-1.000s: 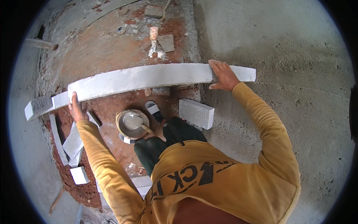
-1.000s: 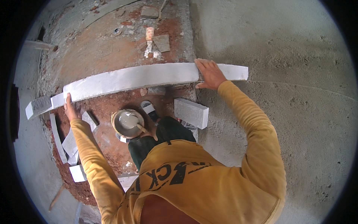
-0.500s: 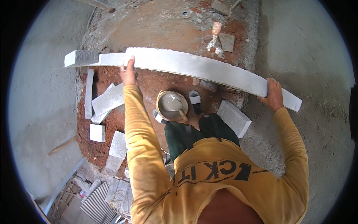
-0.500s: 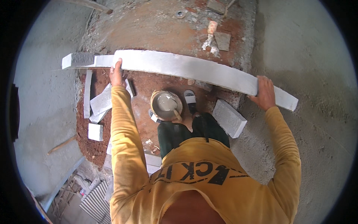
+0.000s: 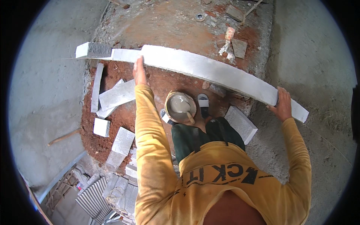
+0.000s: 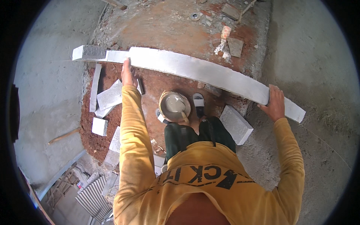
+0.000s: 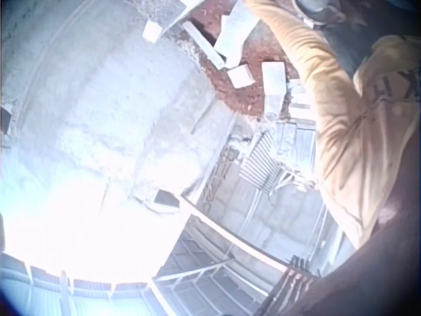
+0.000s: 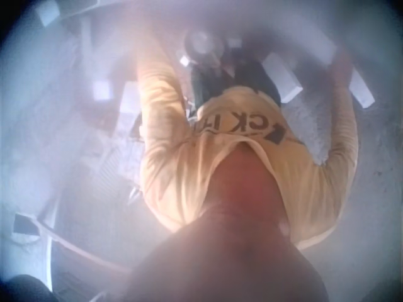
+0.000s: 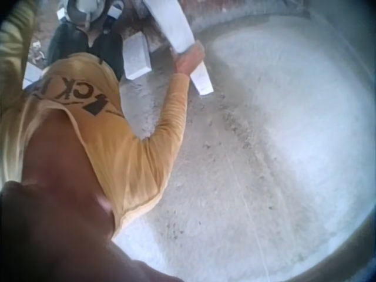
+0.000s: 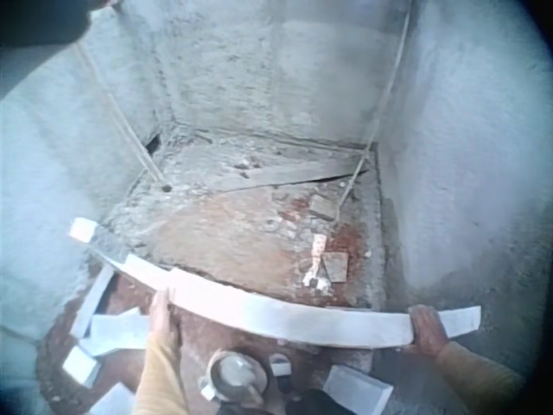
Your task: The person applies cement to a wall and places white blocks to build a low wall. They use a trowel to spread cement and a metal bar to tap and align the blocks. The person repeatedly scoops cement from a bucket and applies it to the blocks and wall.
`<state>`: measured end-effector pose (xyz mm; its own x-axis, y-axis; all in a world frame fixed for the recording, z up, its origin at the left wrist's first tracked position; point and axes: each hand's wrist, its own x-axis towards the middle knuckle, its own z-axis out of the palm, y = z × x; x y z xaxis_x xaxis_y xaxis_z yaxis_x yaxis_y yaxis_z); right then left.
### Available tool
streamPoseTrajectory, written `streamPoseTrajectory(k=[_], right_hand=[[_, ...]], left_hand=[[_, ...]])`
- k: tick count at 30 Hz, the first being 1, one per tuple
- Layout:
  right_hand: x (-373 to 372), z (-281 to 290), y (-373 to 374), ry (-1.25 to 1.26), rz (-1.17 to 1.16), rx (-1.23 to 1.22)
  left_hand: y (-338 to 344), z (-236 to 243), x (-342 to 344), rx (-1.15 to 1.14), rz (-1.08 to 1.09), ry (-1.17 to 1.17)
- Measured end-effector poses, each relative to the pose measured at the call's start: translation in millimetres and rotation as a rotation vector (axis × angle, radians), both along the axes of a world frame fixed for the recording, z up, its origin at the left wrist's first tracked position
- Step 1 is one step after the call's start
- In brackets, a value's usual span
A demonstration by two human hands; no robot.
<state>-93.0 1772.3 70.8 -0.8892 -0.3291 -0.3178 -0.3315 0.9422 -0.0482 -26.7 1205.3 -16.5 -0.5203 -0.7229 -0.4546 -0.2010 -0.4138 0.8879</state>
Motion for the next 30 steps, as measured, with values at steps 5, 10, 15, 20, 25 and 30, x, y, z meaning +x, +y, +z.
streamPoseTrajectory(k=[5,10,15,20,25,30], right_hand=[[4.6,14.0,1.9,-0.014,0.03,-0.048],[14.0,21.1,12.1,0.073,-0.009,-0.154],[20.2,7.8,16.2,0.099,-0.033,-0.153],[21.2,-5.9,12.5,0.113,-0.005,-0.201],[22.0,-7.1,8.7,0.115,-0.026,-0.186],[22.4,-5.1,5.9,0.089,-0.039,-0.191]], left_hand=[[-9.7,16.1,1.5,0.04,0.064,0.13],[-8.1,30.0,18.4,-0.138,0.428,-0.106],[-6.4,8.4,42.3,-0.069,0.17,-0.154],[-11.9,-24.8,24.9,-0.181,0.106,-0.113],[-3.9,-18.9,3.6,-0.203,0.188,-0.041],[3.0,-2.8,0.7,-0.126,0.202,0.073]])
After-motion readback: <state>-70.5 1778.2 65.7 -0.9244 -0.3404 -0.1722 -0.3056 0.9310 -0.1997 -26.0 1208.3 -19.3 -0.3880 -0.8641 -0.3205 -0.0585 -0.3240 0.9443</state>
